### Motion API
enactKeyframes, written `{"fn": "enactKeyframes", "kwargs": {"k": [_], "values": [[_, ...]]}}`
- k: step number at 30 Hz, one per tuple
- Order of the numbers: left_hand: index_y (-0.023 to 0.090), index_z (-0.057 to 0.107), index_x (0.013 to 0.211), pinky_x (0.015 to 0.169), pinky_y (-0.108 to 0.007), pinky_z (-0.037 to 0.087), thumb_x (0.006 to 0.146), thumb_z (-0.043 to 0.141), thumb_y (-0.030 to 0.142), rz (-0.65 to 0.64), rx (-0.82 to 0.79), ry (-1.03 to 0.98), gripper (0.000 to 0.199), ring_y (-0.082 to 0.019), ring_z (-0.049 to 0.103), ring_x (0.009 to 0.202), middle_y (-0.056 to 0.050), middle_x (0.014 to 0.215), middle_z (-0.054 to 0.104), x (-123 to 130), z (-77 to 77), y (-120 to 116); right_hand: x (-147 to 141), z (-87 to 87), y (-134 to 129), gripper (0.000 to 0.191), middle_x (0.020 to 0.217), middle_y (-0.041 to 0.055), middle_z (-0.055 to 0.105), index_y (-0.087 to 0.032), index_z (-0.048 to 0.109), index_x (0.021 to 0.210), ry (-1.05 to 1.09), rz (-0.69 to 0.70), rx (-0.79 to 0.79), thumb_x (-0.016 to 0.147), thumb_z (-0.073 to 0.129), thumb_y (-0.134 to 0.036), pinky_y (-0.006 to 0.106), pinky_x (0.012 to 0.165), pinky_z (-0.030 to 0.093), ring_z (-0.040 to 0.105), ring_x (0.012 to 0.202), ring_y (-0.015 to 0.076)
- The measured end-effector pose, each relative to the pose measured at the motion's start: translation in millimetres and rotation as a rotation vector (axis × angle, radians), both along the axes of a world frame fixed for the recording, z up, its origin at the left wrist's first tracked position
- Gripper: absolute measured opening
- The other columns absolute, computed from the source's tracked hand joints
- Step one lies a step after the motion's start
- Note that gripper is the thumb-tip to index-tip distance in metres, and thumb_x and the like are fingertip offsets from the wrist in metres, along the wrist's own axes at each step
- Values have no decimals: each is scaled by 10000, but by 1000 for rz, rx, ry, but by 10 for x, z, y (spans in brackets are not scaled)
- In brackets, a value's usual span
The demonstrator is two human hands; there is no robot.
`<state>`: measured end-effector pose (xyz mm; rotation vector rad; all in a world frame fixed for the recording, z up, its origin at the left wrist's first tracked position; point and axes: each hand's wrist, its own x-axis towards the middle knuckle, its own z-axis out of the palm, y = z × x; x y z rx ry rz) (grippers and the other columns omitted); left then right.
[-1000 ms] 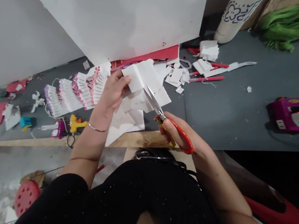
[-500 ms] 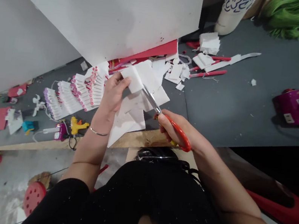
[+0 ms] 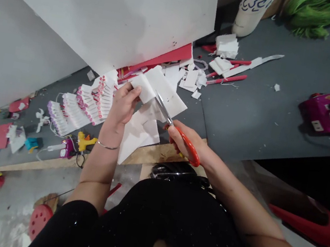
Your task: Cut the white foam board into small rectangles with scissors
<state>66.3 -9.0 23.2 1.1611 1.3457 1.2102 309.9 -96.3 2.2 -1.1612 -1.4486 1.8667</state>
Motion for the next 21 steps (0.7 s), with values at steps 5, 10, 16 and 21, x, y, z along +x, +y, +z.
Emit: {"fn": "enactKeyframes", "kwargs": {"k": [5, 10, 16, 21], "values": [[221, 734, 927, 839, -340, 649, 845, 897, 355, 77, -38, -42, 226, -221, 774, 933, -29, 875, 763, 28, 56, -35, 1, 25, -69, 670, 746, -29, 550, -240, 619, 1051, 173, 14, -165, 1000, 403, -872, 280, 460, 439, 501, 506, 114], [182, 764, 928, 690, -273, 610, 860, 858, 207, 8, -249, -176, 118, -153, 718, 736, -29, 847, 768, 86, 154, -6, 34, 91, -55, 517, 701, -5, 595, -252, 522, 848, -123, -32, 23, 1040, 521, -732, 280, 549, 409, 514, 589, 137], [204, 733, 952, 749, -289, 631, 849, 903, 268, 7, -182, -152, 208, -186, 754, 828, -31, 881, 781, 164, 123, -10, 5, -42, -76, 608, 723, -8, 581, -247, 526, 863, -48, -60, -1, 1040, 406, -817, 290, 539, 449, 527, 576, 132], [205, 697, 968, 805, -345, 666, 885, 870, 319, 29, -227, -170, 224, -231, 784, 909, -51, 897, 780, 142, 66, -35, 6, -81, -67, 682, 729, -26, 565, -241, 529, 883, 26, -58, -33, 990, 392, -901, 260, 481, 445, 507, 533, 99]]}}
